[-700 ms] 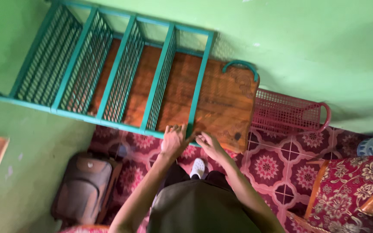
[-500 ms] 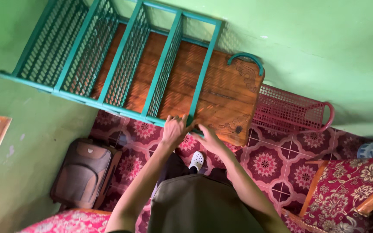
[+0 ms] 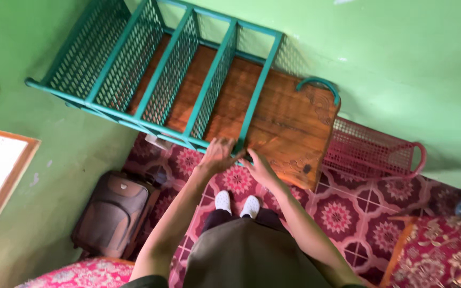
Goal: The person disassembles a green plastic shelving unit on a wooden table. They remove the side panels and horizontal bars one by one, placing them on the table. The person wears white clogs and dark shorts.
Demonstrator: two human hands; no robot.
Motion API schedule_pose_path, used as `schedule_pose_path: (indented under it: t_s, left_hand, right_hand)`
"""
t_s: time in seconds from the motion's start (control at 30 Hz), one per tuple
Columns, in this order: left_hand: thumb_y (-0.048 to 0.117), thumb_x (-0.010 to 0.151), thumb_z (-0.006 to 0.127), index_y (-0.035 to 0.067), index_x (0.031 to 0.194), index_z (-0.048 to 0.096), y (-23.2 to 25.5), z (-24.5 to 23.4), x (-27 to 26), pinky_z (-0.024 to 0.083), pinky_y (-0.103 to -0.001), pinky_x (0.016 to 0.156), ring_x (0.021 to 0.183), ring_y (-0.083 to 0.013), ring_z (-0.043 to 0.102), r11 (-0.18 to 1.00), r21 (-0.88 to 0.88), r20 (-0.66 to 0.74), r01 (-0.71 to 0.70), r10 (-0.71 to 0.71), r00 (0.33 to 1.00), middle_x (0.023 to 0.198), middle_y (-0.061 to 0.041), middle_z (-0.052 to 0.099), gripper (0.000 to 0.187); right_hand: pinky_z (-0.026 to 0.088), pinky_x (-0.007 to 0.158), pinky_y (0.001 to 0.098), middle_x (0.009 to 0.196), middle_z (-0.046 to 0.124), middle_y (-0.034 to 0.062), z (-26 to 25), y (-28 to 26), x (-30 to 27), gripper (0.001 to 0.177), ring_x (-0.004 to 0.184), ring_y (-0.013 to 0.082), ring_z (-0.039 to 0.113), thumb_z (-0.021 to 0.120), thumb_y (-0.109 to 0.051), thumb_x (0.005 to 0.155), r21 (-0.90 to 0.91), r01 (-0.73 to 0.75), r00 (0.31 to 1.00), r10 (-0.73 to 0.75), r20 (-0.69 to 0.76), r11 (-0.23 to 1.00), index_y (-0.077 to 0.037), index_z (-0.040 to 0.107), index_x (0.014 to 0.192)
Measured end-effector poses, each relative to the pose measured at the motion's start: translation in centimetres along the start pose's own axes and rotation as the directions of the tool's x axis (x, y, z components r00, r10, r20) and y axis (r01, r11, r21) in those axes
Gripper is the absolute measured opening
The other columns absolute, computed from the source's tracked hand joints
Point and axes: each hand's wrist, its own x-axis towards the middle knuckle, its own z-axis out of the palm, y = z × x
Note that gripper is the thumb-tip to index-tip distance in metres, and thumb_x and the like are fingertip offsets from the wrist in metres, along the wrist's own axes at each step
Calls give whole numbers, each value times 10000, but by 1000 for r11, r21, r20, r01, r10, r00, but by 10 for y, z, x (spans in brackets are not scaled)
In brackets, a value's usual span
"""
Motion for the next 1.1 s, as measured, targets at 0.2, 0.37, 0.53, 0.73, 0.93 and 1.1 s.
schedule_pose_path:
  t_s: [0.2,0.37,0.53,0.73,0.93,1.1]
  left_hand:
    - [493,930,696,30,1150,589,-13,-18,-5,497,-471,904,1007,-370,646,973,-43,12,-228,228,974,982,-190,680,524]
    - [424,931,693,-7,1228,544,-22,-17,-5,524,-449,878,1017,-353,662,952,-29,46,-305,306,951,1006,-174,686,544]
    - [433,955,677,-46,1339,479,-26,-7,-5,530,-424,853,955,-319,677,913,148,39,-380,379,925,1015,-171,682,645]
    - [477,925,635,55,1582,258,-26,-1,-8,526,-429,838,907,-317,669,916,152,-3,-372,377,926,991,-142,669,867]
    - [533,961,598,319,1569,281,-37,6,1,509,-407,493,666,-278,675,884,240,157,-401,372,915,971,-130,680,718]
    - [632,1010,500,264,1628,156,-43,9,3,440,-399,410,440,-226,560,858,296,270,-419,346,899,638,-66,630,798]
  right_hand:
    - [525,802,473,1022,627,242,7,5,-6,290,935,430,645,650,-163,1001,-199,229,970,-242,-40,953,33,533,1180]
    - [525,694,454,973,620,224,7,4,-3,316,823,389,650,647,-163,993,-350,189,982,-177,66,918,12,492,1206]
    - [527,653,452,894,621,203,11,6,-3,274,760,382,646,678,-176,991,-431,211,973,-230,9,877,-13,502,1124]
    - [556,673,447,930,643,220,6,-4,-2,347,803,394,680,709,-167,949,-391,258,961,-277,7,883,1,494,1163]
    - [584,664,444,1000,711,227,-7,-10,5,424,823,386,725,733,-153,918,-318,176,984,-158,81,932,-2,512,1247]
    - [591,637,430,892,730,182,-7,-7,11,341,764,329,746,759,-188,898,-227,106,993,-92,72,968,-17,587,1138]
